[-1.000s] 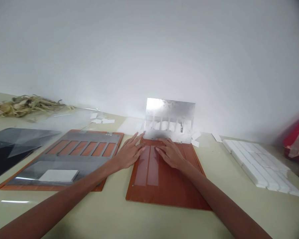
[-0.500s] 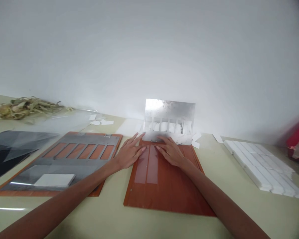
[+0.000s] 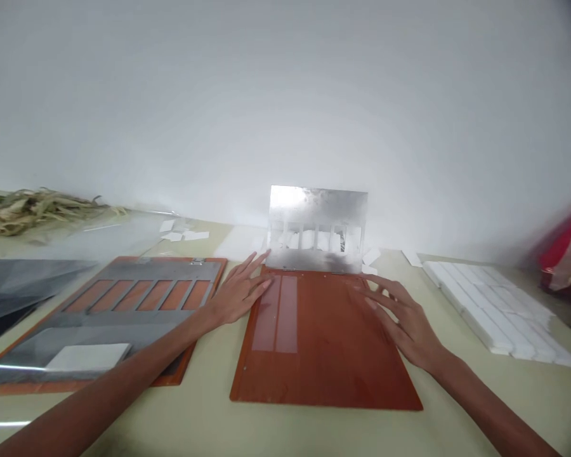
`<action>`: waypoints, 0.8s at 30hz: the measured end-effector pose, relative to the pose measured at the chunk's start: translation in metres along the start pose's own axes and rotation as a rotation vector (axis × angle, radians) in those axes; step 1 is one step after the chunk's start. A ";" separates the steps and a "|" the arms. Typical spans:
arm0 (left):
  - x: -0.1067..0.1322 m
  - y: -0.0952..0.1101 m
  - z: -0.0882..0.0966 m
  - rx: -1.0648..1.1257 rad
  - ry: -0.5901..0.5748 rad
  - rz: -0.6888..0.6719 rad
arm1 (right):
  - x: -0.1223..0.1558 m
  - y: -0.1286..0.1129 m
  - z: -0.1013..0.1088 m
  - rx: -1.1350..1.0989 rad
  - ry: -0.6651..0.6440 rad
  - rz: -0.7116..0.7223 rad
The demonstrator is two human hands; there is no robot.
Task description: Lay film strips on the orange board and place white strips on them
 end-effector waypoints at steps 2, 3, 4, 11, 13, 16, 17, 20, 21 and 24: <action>0.001 -0.001 0.004 -0.006 0.025 0.025 | 0.032 0.016 0.016 0.034 0.042 -0.128; 0.002 0.000 0.008 -0.003 0.029 0.029 | 0.048 0.024 0.022 0.052 0.058 -0.198; 0.002 0.002 0.012 0.007 0.028 0.024 | 0.064 0.031 0.028 0.067 0.068 -0.256; -0.023 0.023 0.091 0.030 0.284 -0.028 | 0.145 0.071 0.040 0.129 0.035 -0.463; -0.042 0.024 0.120 0.067 0.416 0.009 | 0.153 0.077 0.037 0.140 0.017 -0.470; -0.070 0.017 0.148 0.242 0.510 0.142 | 0.154 0.078 0.031 0.150 -0.026 -0.464; -0.078 0.014 0.153 0.310 0.522 0.187 | 0.153 0.076 0.030 0.153 -0.041 -0.458; -0.091 0.007 0.157 0.391 0.516 0.267 | 0.149 0.070 0.030 0.146 -0.043 -0.456; -0.091 0.005 0.157 0.383 0.507 0.282 | 0.150 0.070 0.031 0.134 -0.030 -0.460; -0.084 -0.014 0.155 0.304 0.471 0.356 | 0.158 0.075 0.030 0.095 0.020 -0.463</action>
Point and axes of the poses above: each hand's wrist, its own x-axis away from the middle knuckle, its own z-axis out of the back of the hand, y = z × x, the point moved 5 cm from there along -x, towards the middle knuckle
